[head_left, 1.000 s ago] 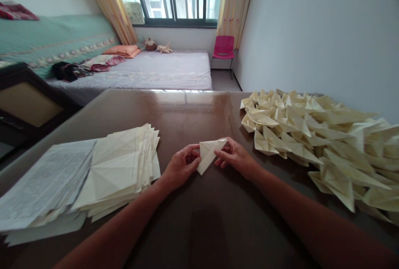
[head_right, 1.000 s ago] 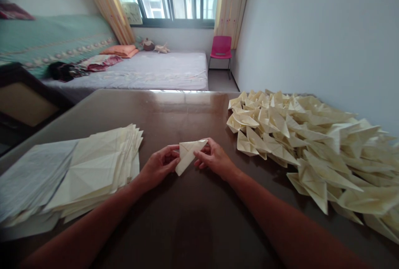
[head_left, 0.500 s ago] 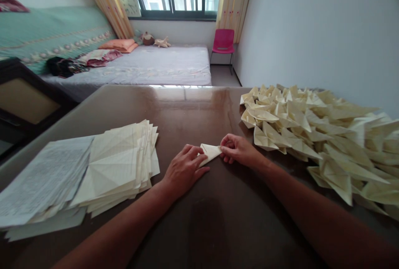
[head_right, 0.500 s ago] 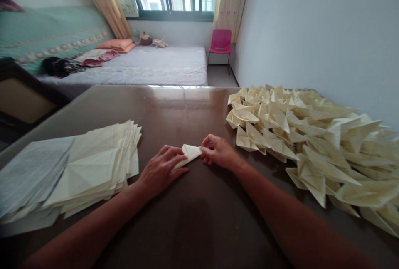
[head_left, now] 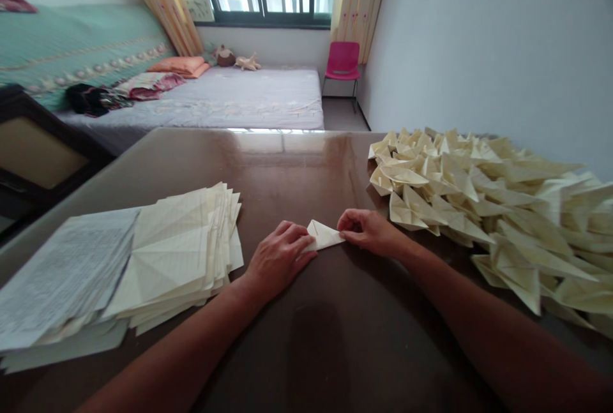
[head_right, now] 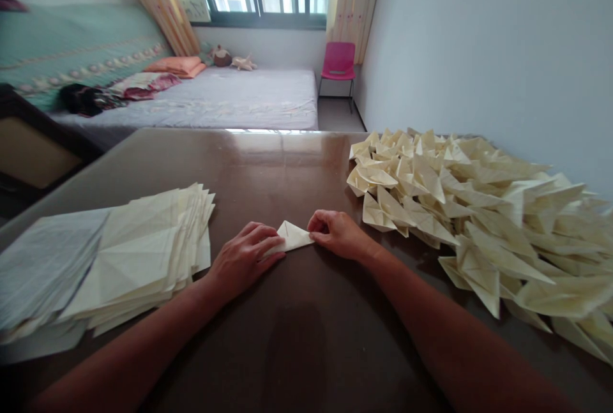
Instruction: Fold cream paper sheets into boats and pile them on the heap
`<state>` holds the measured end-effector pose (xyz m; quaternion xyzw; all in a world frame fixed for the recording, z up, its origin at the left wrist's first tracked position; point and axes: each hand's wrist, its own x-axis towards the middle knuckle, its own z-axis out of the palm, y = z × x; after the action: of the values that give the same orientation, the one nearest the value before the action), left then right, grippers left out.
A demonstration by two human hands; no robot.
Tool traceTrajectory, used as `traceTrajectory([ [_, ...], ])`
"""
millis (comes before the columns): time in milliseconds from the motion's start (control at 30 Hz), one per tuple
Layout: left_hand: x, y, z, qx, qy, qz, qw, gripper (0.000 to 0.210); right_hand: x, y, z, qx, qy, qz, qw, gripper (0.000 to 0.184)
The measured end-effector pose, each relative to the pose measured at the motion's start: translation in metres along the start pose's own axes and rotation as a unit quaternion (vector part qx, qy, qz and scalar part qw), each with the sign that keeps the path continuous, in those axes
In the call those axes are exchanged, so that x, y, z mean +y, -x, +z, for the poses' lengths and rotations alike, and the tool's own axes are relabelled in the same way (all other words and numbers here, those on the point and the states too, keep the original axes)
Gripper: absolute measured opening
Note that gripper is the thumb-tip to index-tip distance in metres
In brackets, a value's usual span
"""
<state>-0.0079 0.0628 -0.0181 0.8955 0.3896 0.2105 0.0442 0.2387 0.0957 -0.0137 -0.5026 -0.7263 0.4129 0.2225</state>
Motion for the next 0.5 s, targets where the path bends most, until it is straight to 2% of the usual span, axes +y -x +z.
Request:
traceTrajectory([
  [133,-0.0012,-0.0015,-0.0014,0.019,-0.027,0.030,0.999,0.021,-0.0048,0.0022,-0.0012,-0.019,0.018,-0.025,0.999,0.010],
  [233,0.0004,-0.0017,-0.0032,-0.005,-0.084,0.056,0.995,0.020,-0.0064,0.0031,-0.0010,-0.043,0.007,-0.026,0.999,0.011],
  [333,0.0034,0.0000,-0.0051,-0.035,-0.139,0.088,0.986,0.020,-0.0077,0.0034,0.0011,-0.043,-0.023,-0.024,0.999,0.011],
  [500,0.0048,0.0027,-0.0054,-0.024,-0.172,0.102,0.980,0.027,-0.0110,0.0037,0.0056,-0.048,-0.090,-0.014,0.995,0.012],
])
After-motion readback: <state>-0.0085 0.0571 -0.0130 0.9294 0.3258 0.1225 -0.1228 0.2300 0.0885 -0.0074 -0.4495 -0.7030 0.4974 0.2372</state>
